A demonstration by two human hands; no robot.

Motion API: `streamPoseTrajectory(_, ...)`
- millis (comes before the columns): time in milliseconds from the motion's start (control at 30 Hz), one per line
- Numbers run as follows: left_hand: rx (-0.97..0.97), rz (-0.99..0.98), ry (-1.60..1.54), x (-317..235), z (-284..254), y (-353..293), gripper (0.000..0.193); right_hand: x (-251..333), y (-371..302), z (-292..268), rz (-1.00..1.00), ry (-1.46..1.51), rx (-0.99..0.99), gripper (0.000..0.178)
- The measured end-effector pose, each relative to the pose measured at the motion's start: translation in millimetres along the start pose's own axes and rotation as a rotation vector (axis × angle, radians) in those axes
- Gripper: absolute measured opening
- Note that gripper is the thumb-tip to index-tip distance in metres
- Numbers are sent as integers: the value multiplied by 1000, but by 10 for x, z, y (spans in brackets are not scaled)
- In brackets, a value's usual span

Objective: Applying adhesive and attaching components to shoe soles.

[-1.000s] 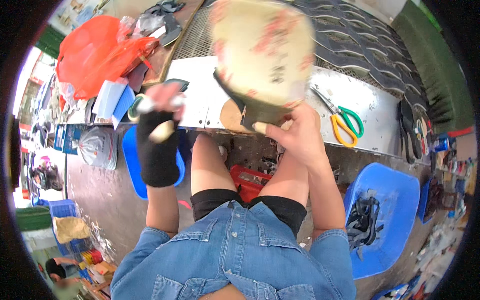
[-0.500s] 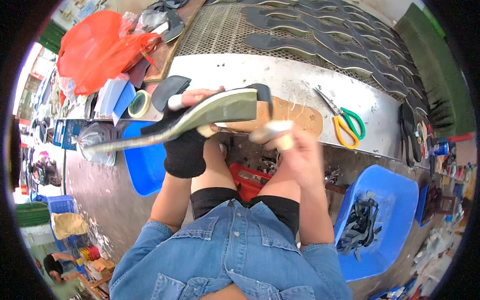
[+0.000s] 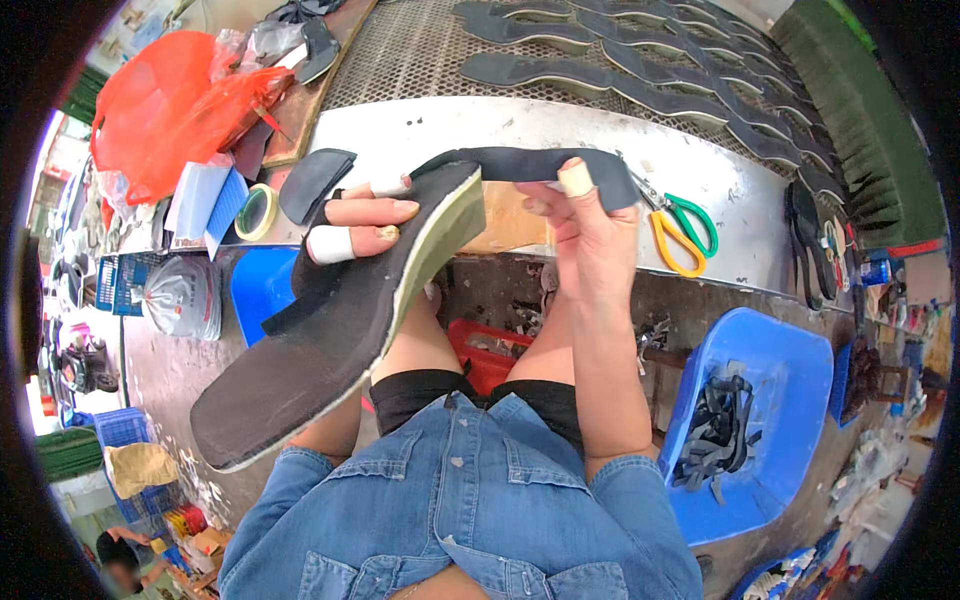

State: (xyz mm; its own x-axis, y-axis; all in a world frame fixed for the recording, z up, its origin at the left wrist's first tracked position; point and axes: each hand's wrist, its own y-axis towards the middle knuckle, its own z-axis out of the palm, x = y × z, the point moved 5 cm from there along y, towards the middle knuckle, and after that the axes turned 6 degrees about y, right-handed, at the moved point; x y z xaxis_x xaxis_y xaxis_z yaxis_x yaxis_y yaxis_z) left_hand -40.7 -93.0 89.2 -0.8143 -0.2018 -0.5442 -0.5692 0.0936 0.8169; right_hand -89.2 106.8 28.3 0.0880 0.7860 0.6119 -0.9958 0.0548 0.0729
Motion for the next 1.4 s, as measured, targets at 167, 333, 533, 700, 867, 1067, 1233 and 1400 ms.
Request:
streamPoseTrajectory(167, 36, 43, 188, -111, 18, 7, 29, 221, -144, 169, -248, -335, -67, 10)
streamPoseTrajectory(333, 115, 6, 305, -267, 33, 86, 30, 300, -354, 328, -428, -546, -45, 12)
streamPoseTrajectory(533, 96, 71, 377, -274, 144, 57, 29, 244, -475, 592, -489, -607, 53, 16)
streamPoseTrajectory(700, 96, 58, 450, -271, 144, 135, 29, 276, -488, 583, -423, -730, 86, 18)
streamPoseTrajectory(867, 84, 70, 497, -190, 181, 154, 30, 337, -584, 496, -418, -607, -46, 20)
streamPoseTrajectory(1067, 78, 46, 422, -224, 211, 171, 29, 418, -230, 178, -289, -347, -203, 16)
streamPoseTrajectory(1233, 96, 14, 376, -258, 201, 167, 30, 464, 17, 109, -192, -231, -168, 13)
streamPoseTrajectory(1400, 78, 26, 437, -223, 212, 173, 31, 396, -269, 269, -316, -478, -22, 21)
